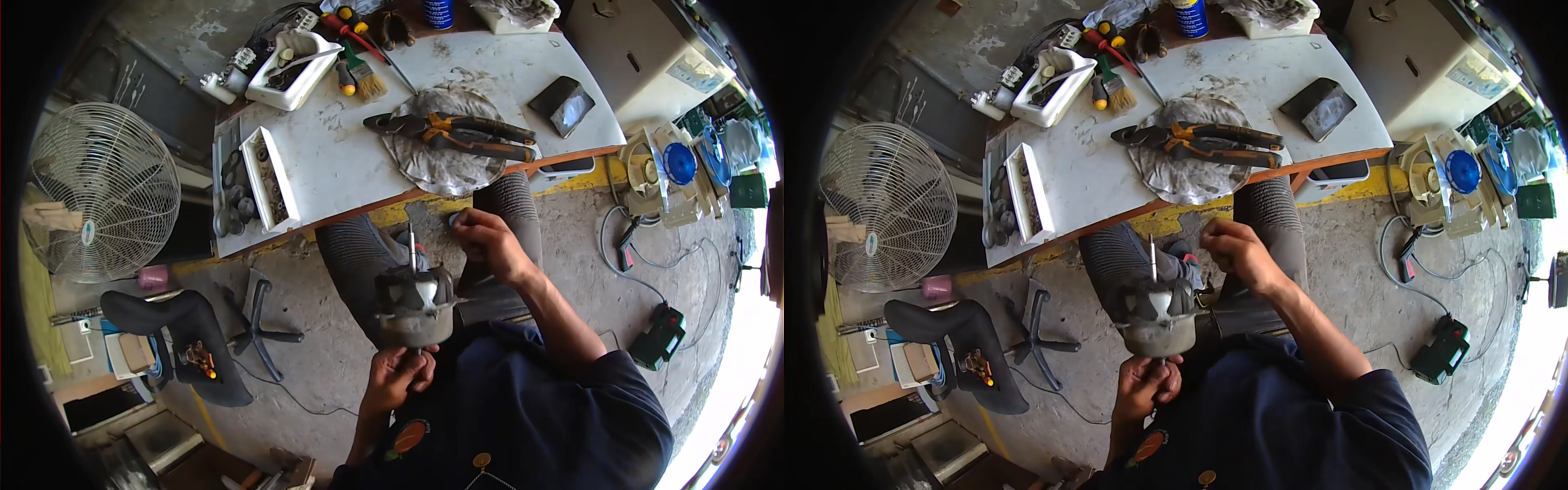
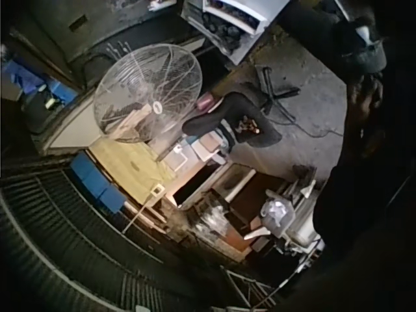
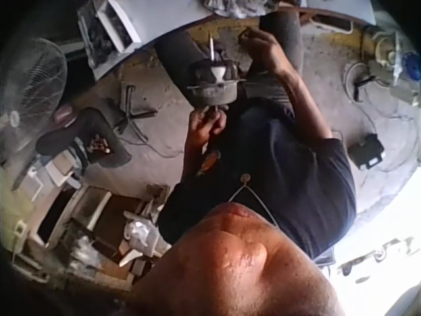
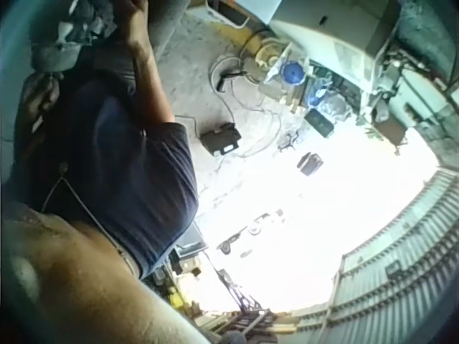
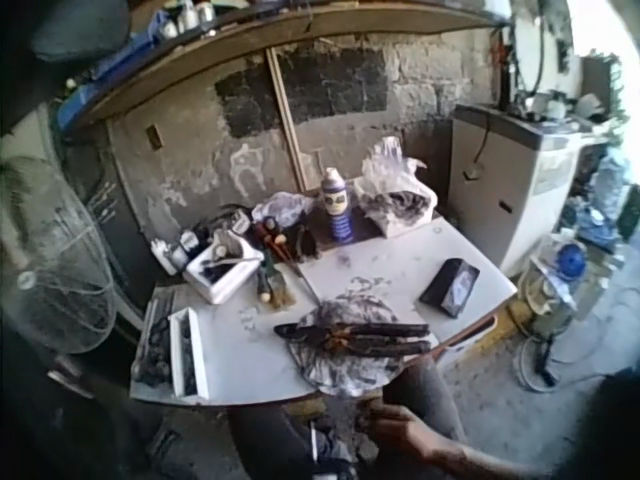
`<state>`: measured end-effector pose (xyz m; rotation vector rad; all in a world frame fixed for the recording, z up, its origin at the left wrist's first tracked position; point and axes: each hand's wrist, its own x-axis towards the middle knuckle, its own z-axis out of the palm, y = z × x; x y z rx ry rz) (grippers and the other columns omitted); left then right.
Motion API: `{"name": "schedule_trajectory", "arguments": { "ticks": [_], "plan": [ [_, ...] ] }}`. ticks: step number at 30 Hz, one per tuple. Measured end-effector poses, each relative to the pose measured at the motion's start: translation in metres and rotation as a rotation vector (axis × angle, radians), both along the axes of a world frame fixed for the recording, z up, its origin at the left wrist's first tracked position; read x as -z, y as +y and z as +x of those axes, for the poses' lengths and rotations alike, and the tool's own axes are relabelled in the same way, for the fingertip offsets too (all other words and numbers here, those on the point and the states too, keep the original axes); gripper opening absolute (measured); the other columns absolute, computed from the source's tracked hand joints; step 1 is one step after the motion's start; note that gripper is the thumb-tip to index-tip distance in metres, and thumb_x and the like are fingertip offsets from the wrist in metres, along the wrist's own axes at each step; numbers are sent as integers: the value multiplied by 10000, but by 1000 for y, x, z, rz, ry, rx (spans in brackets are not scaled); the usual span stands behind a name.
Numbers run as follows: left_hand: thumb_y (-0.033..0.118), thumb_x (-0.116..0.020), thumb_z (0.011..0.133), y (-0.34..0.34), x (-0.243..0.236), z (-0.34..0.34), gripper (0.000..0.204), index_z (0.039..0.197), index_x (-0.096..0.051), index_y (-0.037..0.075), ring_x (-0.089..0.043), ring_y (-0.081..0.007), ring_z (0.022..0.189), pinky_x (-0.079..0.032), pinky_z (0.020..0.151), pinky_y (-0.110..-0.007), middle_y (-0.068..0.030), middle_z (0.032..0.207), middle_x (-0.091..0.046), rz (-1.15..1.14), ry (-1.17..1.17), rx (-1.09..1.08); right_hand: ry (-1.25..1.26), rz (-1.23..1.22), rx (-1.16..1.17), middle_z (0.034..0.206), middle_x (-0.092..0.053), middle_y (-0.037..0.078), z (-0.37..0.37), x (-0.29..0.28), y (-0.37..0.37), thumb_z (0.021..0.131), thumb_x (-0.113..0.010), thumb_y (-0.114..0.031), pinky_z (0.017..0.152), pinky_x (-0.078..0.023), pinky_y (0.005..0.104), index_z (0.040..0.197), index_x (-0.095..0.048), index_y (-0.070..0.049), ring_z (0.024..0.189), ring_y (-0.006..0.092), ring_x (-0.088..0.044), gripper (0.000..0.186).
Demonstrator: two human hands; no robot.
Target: Disassembling, cleaning, and repairing an electric motor on a workbench.
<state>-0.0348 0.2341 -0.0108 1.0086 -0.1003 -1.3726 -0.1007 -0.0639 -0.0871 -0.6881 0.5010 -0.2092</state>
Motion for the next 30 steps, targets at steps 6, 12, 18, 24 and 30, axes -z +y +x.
{"name": "schedule_trajectory", "arguments": {
  "ticks": [6, 12, 18, 24, 30],
  "plan": [
    [-1, -554, 1069, -1, -10, 2, 79, 1097, -624, -24, -482, -136, 631, -383, 531, -237, -113, 827, -631, -91, -108, 87, -193, -327, -244, 786, -619, -8, 25, -62, 7, 1086, -579, -84, 569, -359, 215, 1071, -747, -8, 643, 59, -474, 185],
    [-17, -561, 1062, -15, -3, 2, 73, 1087, -631, -19, -478, -137, 632, -399, 547, -231, -116, 840, -639, -84, -128, 96, -72, -518, -128, 746, -602, -49, 22, -92, 7, 1023, -675, -107, 550, -333, 214, 980, -781, 0, 629, 42, -434, 157],
    [-2, -540, 1080, -36, 7, 7, 163, 1217, -620, -41, -476, -126, 637, -401, 562, -220, -99, 839, -627, -120, -115, 56, 113, -816, -62, 687, -621, -9, 28, -102, 2, 991, -695, -92, 527, -363, 245, 971, -782, 44, 580, 74, -441, 163],
    [71, -561, 1101, -62, 7, 11, 234, 1265, -605, -90, -466, -115, 598, -361, 524, -208, -94, 816, -616, -145, -95, -11, 158, -1066, -7, 664, -643, 44, 33, -111, -8, 961, -691, -66, 503, -377, 281, 1002, -782, 59, 542, 108, -436, 159],
    [51, -538, 1098, -76, 16, 15, 235, 1287, -606, -70, -460, -109, 592, -367, 528, -208, -91, 814, -617, -121, -69, -20, 275, -1193, 103, 649, -641, 50, 28, -117, -16, 956, -690, -56, 503, -382, 284, 1030, -790, 41, 535, 121, -445, 157]
  ]
}}
